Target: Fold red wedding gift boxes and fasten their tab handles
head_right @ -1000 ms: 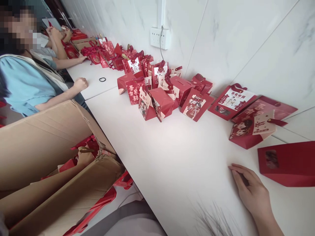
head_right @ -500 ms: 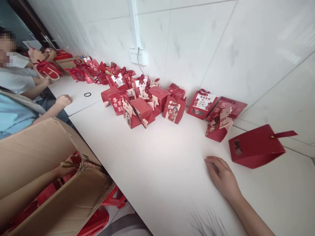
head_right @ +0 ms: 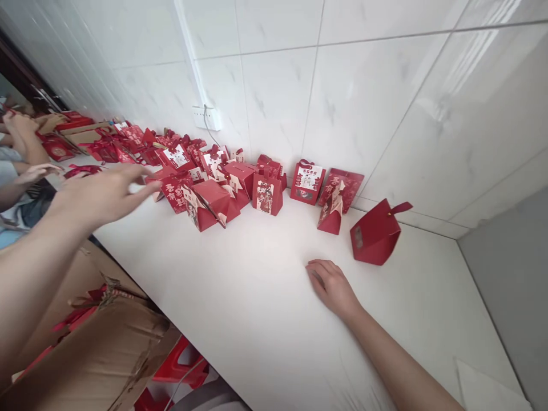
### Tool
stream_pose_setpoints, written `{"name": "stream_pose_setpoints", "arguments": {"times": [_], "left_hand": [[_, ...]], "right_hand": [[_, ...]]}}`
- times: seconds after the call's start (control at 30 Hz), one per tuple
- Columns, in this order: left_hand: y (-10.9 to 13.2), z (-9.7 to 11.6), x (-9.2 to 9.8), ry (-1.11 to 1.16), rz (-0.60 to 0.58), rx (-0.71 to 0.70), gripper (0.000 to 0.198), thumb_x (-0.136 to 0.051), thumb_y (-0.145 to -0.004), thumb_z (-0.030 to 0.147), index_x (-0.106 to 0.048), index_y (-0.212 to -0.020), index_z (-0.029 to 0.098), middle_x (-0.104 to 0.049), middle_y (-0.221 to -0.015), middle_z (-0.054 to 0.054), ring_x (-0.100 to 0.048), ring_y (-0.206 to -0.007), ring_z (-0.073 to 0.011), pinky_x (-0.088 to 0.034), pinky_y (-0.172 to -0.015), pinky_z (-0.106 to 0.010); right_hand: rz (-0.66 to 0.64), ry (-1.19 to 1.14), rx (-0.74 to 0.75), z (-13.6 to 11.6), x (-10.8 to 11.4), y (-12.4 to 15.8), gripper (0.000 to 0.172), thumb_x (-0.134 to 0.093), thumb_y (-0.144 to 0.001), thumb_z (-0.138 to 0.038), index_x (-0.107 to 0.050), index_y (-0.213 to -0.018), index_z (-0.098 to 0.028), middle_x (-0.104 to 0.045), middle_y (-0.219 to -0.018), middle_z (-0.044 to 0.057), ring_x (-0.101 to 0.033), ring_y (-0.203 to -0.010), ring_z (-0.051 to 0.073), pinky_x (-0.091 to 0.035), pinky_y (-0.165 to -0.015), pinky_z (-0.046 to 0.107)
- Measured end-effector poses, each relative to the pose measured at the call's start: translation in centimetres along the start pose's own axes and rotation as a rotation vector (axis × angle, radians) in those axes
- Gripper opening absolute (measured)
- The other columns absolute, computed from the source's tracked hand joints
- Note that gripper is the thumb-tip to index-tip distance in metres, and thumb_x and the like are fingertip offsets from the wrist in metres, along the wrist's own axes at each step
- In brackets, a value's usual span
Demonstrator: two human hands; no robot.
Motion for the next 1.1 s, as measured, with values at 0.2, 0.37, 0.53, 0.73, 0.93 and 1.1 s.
{"name": "stream_pose_setpoints", "arguments": {"times": [0.2, 0.37, 0.53, 0.73, 0.93, 1.1], "left_hand": [[-6.1, 16.4, -9.7, 0.515, 0.016, -0.255, 0.066, -0.052, -0.088, 0.061, -0.049, -0.134, 0.014, -0.051, -0.135, -0.015, -0.051, -0.122, -0.0279, -0.038, -0.106, -0.039], [-6.3, 21.5, -22.1, 0.743, 0.005, 0.205, 0.127, -0.074, -0.068, 0.066, -0.009, -0.152, -0.003, -0.029, -0.149, -0.033, -0.028, -0.144, -0.0393, -0.027, -0.116, -0.043], [-6.6, 21.5, -27.6, 0.663, 0.143, 0.247, 0.137, -0.08, -0.06, 0.064, 0.0, -0.157, 0.009, -0.025, -0.155, -0.028, -0.026, -0.146, -0.0399, -0.022, -0.12, -0.047], [-9.1, 21.1, -28.3, 0.63, 0.09, 0.292, 0.142, -0.079, -0.058, 0.066, 0.008, -0.157, 0.015, -0.024, -0.156, -0.027, -0.03, -0.144, -0.0422, -0.025, -0.118, -0.051], [-5.5, 22.0, -27.1, 0.649, 0.042, 0.116, 0.135, -0.078, -0.058, 0.066, -0.006, -0.157, 0.011, -0.043, -0.143, -0.026, -0.039, -0.137, -0.0436, -0.028, -0.115, -0.054], [-1.9, 22.0, -26.7, 1.031, -0.02, 0.015, 0.071, -0.051, -0.083, 0.07, -0.049, -0.134, 0.02, -0.063, -0.117, -0.014, -0.054, -0.123, -0.0338, -0.034, -0.111, -0.053]], "right_hand": [[-0.01, -0.065, 0.006, 0.2, 0.3, -0.4, 0.022, -0.047, -0.098, -0.029, -0.059, -0.116, -0.028, -0.064, -0.119, 0.007, -0.059, -0.113, 0.028, -0.048, -0.099, 0.049], [0.01, -0.081, 0.024, 0.0, 0.5, -0.6, 0.023, -0.048, -0.097, -0.025, -0.058, -0.118, -0.027, -0.064, -0.119, 0.007, -0.059, -0.114, 0.027, -0.048, -0.1, 0.049], [0.027, -0.092, 0.03, 0.1, 0.6, -1.0, 0.023, -0.049, -0.096, -0.021, -0.058, -0.117, -0.026, -0.065, -0.118, 0.007, -0.059, -0.111, 0.026, -0.048, -0.099, 0.048], [0.019, -0.145, 0.031, 0.4, 0.8, -1.4, 0.023, -0.051, -0.094, -0.019, -0.059, -0.115, -0.026, -0.065, -0.116, 0.007, -0.06, -0.11, 0.026, -0.048, -0.098, 0.05], [0.075, -0.231, -0.042, 0.7, 0.9, -1.2, 0.038, -0.052, -0.095, -0.028, -0.049, -0.132, -0.027, -0.055, -0.134, 0.01, -0.054, -0.124, 0.027, -0.046, -0.106, 0.051], [0.212, -0.487, -0.284, 1.9, 1.2, -1.5, 0.072, -0.055, -0.093, -0.049, -0.022, -0.153, -0.028, -0.032, -0.156, 0.012, -0.038, -0.142, 0.027, -0.039, -0.114, 0.052]]}}
Point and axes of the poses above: each hand's wrist, its own y-axis away from the middle knuckle, its own x-axis out of the back of the hand, z = x × y, the point moved 4 cm from there along -y, towards the middle knuckle
